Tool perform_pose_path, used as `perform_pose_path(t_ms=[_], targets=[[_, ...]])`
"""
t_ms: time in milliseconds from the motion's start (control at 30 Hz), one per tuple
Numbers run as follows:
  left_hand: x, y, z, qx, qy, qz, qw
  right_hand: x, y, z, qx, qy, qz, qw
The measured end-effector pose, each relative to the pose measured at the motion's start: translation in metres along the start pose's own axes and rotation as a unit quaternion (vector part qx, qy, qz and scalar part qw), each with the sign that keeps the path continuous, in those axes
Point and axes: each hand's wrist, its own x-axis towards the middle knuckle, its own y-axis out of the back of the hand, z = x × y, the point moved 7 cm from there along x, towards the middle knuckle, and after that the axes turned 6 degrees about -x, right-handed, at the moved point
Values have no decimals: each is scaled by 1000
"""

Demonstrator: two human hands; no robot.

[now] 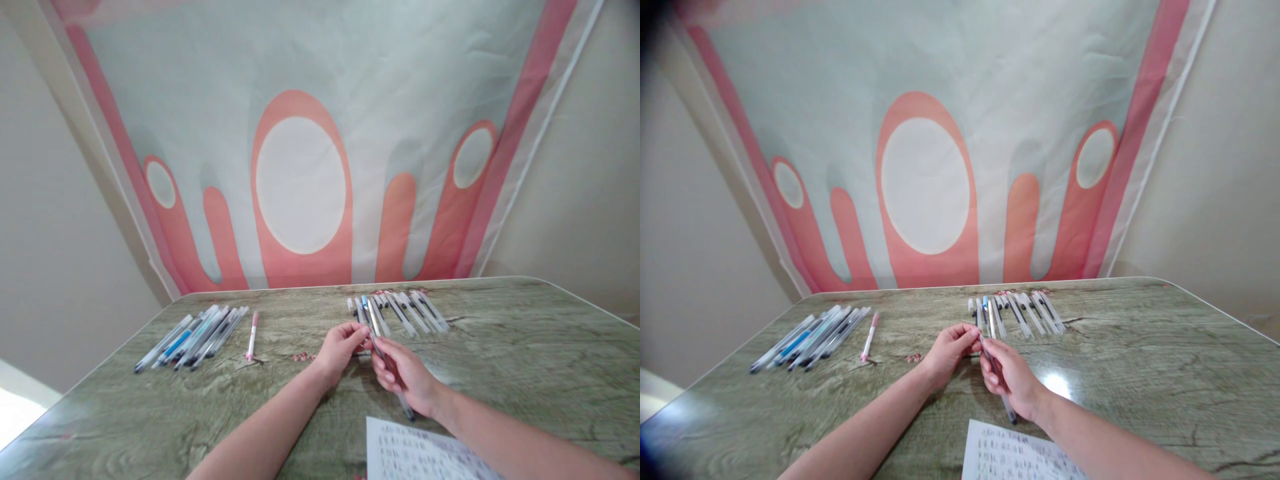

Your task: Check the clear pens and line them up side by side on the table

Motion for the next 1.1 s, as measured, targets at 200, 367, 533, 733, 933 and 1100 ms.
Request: perform_pose_path(t_ms=[200, 367, 533, 733, 933, 1100], targets=[[0, -2, 1, 22, 4, -12, 1000, -2, -2, -1, -13, 1, 3, 1000], [1, -3, 2, 57, -4, -6, 998, -1, -2, -2, -25, 1, 1, 1000], [3, -3, 2, 97, -30, 1, 995, 0, -4, -2, -26, 1, -8, 1000], [6, -2, -2, 107, -39, 23, 993, 4, -3, -4, -28, 6, -8, 1000], [13, 5, 0, 120, -65, 46, 990, 2, -4, -4, -32, -1, -7, 999], [30, 36, 28, 222, -135, 117, 959, -2, -5, -4, -31, -2, -12, 999]])
